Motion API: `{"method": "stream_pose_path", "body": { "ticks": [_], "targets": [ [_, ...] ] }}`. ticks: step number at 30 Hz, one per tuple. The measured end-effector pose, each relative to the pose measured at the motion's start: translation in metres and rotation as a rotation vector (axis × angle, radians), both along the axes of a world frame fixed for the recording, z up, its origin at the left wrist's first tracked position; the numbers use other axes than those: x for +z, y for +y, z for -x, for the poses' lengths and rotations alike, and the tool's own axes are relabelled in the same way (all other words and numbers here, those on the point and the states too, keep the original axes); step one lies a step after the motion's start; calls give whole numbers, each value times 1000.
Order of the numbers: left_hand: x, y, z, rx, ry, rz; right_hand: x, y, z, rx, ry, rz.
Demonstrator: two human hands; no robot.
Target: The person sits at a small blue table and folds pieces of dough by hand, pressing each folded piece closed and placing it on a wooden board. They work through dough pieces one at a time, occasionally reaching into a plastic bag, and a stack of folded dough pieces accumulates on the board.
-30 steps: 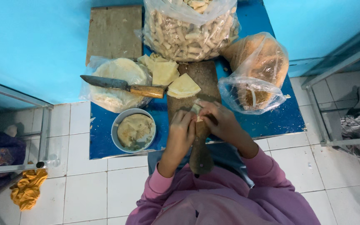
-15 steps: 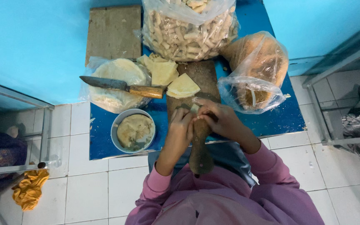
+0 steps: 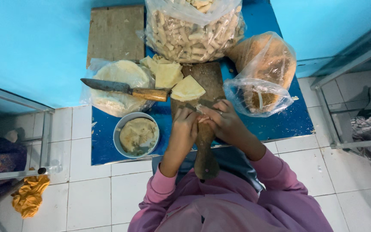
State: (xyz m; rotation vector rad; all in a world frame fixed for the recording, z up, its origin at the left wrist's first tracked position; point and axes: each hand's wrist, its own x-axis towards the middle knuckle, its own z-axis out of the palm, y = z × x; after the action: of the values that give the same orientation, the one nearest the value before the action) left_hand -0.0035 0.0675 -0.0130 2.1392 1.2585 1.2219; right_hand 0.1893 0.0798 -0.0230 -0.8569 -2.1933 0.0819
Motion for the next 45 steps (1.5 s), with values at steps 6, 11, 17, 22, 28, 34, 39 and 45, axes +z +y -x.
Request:
{"method": "stream_pose_path", "body": {
  "ticks": [6,11,17,22,28,34,39,45],
  "targets": [
    [0,1,5,9,21,-19,4,4,12,-158,-84,-23],
    [3,5,-3,124,66,-41,8,-1,20,-138,-44,-37],
    [2,7,1,131,-78,-55,12,7,24,-145,-145,-95],
    [7,0,2,91,-200,14,8,29,21,-73,52,58],
    [11,-8,3,51,-284,77,4,26,1,301,582,1058],
    [1,-11,6,65,-233,-29,28,30,-16,374,309,1112],
    [-4,-12,9,59,-245,133,104,72,-48,232,-255,931],
    [-7,-12,10,32,-263,-91,128,81,-20,17,518,359]
  ]
}}
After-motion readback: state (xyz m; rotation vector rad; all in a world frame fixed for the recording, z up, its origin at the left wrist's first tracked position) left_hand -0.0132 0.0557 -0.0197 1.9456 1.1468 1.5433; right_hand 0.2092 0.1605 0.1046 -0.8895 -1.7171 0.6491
